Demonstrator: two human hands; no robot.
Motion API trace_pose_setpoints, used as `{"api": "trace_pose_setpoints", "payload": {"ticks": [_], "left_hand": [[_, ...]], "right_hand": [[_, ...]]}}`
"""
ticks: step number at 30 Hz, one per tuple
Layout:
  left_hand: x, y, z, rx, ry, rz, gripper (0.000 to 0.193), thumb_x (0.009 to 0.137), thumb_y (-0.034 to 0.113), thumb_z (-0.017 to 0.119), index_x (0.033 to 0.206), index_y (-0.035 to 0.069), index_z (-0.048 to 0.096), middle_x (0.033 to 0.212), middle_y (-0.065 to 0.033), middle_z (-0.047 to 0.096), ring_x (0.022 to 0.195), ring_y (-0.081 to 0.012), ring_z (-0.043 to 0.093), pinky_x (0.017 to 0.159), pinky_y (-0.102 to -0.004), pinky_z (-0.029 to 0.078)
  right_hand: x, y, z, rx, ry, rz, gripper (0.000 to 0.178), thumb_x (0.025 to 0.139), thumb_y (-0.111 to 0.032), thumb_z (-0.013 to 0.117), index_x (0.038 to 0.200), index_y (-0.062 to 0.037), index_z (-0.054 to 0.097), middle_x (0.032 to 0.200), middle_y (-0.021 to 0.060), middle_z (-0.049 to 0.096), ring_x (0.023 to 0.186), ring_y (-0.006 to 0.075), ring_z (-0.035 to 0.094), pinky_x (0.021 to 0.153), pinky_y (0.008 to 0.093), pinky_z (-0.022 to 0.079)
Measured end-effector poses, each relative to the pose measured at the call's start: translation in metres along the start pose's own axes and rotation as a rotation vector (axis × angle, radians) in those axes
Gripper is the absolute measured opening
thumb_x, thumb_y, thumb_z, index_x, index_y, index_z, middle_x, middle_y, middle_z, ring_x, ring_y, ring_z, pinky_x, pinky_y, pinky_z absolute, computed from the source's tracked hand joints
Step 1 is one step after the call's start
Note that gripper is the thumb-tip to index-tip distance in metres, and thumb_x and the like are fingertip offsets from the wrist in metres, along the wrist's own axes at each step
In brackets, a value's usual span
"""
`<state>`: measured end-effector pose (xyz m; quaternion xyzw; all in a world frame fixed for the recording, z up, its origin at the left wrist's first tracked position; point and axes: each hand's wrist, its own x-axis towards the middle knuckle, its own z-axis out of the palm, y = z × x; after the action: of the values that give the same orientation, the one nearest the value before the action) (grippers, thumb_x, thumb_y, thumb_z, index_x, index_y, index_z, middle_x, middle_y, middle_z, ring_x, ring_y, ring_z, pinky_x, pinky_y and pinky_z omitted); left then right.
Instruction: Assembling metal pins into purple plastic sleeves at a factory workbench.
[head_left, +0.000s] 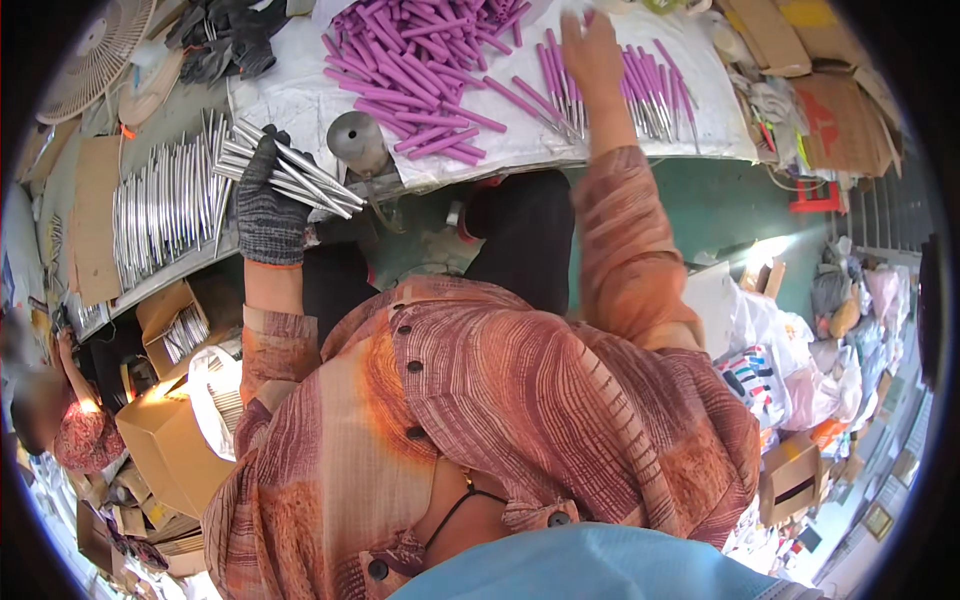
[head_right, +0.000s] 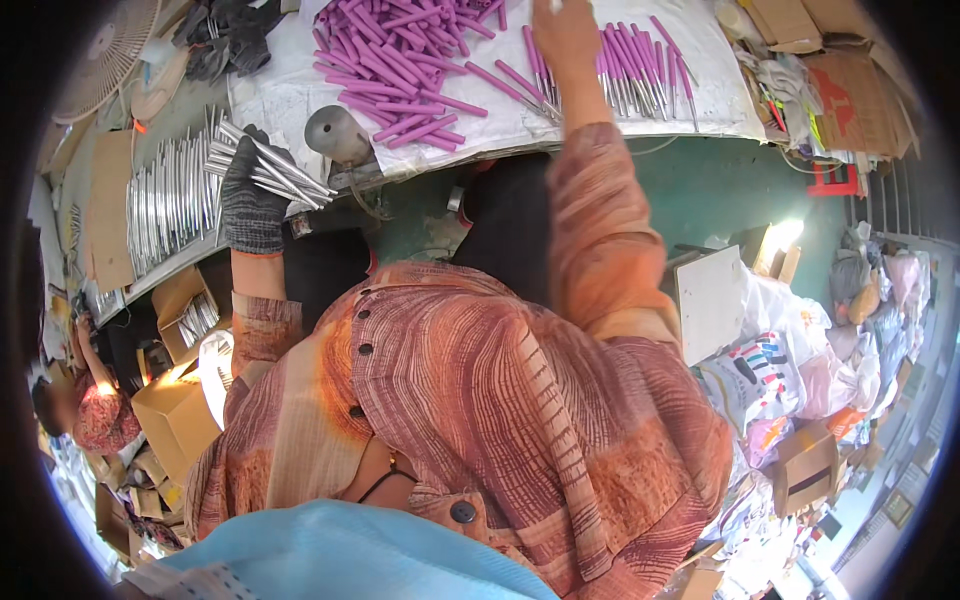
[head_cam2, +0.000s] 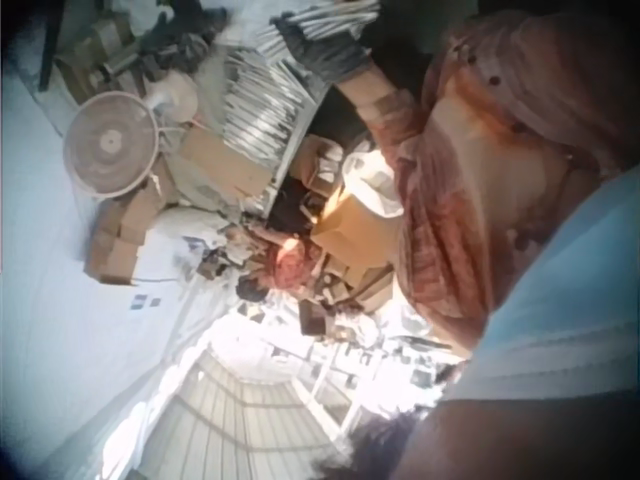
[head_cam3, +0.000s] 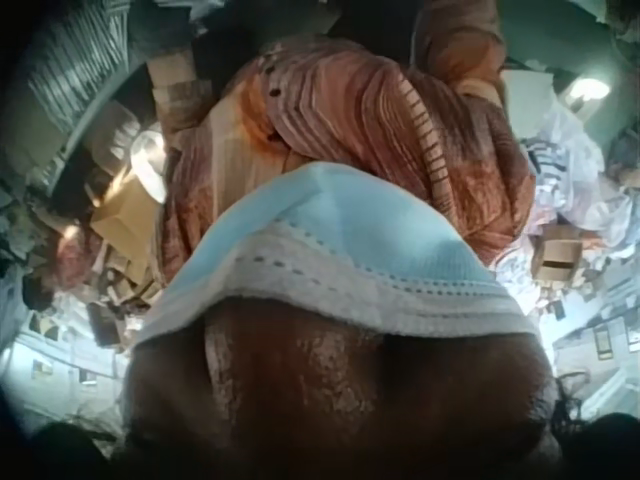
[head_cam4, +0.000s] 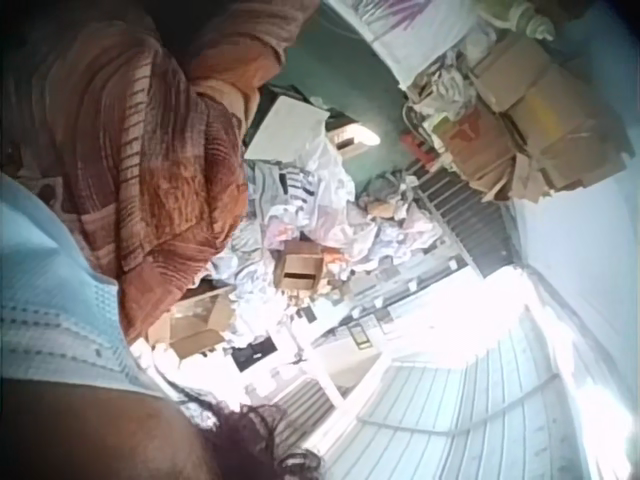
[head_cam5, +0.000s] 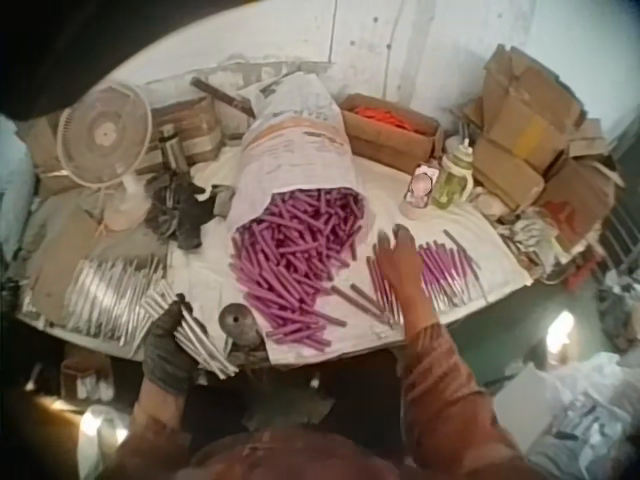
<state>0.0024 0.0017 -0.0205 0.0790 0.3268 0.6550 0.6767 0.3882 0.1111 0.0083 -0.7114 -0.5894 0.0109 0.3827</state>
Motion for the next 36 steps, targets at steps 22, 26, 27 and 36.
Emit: {"api": "trace_pose_setpoints", "payload": {"ticks": [22, 26, 27, 36], "left_hand": [[-0.017, 0.002, 0.051, 0.537, 0.133, 0.628, 0.02, 0.075, -0.005, 0.067, 0.093, 0.002, 0.064, 0.088, -0.0035, 0.063, 0.074, -0.0103, 0.058, 0.062, -0.0234, 0.048], [-0.029, -0.008, 0.07, 0.452, -0.185, 0.39, 0.017, 0.076, -0.001, 0.069, 0.092, 0.004, 0.064, 0.084, -0.0007, 0.064, 0.071, -0.0046, 0.057, 0.059, -0.019, 0.045], [-0.022, -0.013, 0.063, 0.661, -0.067, 0.465, 0.019, 0.076, -0.001, 0.069, 0.094, 0.005, 0.064, 0.084, -0.0008, 0.064, 0.071, -0.0054, 0.057, 0.059, -0.0193, 0.045], [-0.042, -0.02, 0.072, 0.761, -0.084, 0.34, 0.022, 0.08, 0.008, 0.066, 0.101, 0.003, 0.065, 0.085, -0.0026, 0.064, 0.076, -0.01, 0.057, 0.067, -0.0253, 0.045]], "right_hand": [[-0.075, -0.101, 0.017, 0.872, -0.372, -0.105, 0.033, 0.088, -0.013, 0.054, 0.117, -0.004, 0.042, 0.089, 0.011, 0.059, 0.075, 0.0195, 0.061, 0.064, 0.0314, 0.05], [-0.081, -0.153, -0.01, 1.518, -0.525, 0.194, 0.069, 0.082, 0.004, 0.059, 0.134, -0.0084, 0.016, 0.096, 0.013, 0.054, 0.079, 0.0207, 0.061, 0.07, 0.0334, 0.055], [-0.083, -0.163, -0.012, 1.518, -0.529, 0.175, 0.069, 0.082, 0.004, 0.059, 0.134, -0.0084, 0.016, 0.096, 0.013, 0.054, 0.079, 0.0207, 0.061, 0.07, 0.0334, 0.055], [-0.088, -0.2, -0.019, 1.541, -0.439, 0.062, 0.064, 0.086, 0.0, 0.055, 0.135, -0.0087, 0.014, 0.098, 0.0136, 0.053, 0.085, 0.0224, 0.062, 0.078, 0.0354, 0.054]]}}
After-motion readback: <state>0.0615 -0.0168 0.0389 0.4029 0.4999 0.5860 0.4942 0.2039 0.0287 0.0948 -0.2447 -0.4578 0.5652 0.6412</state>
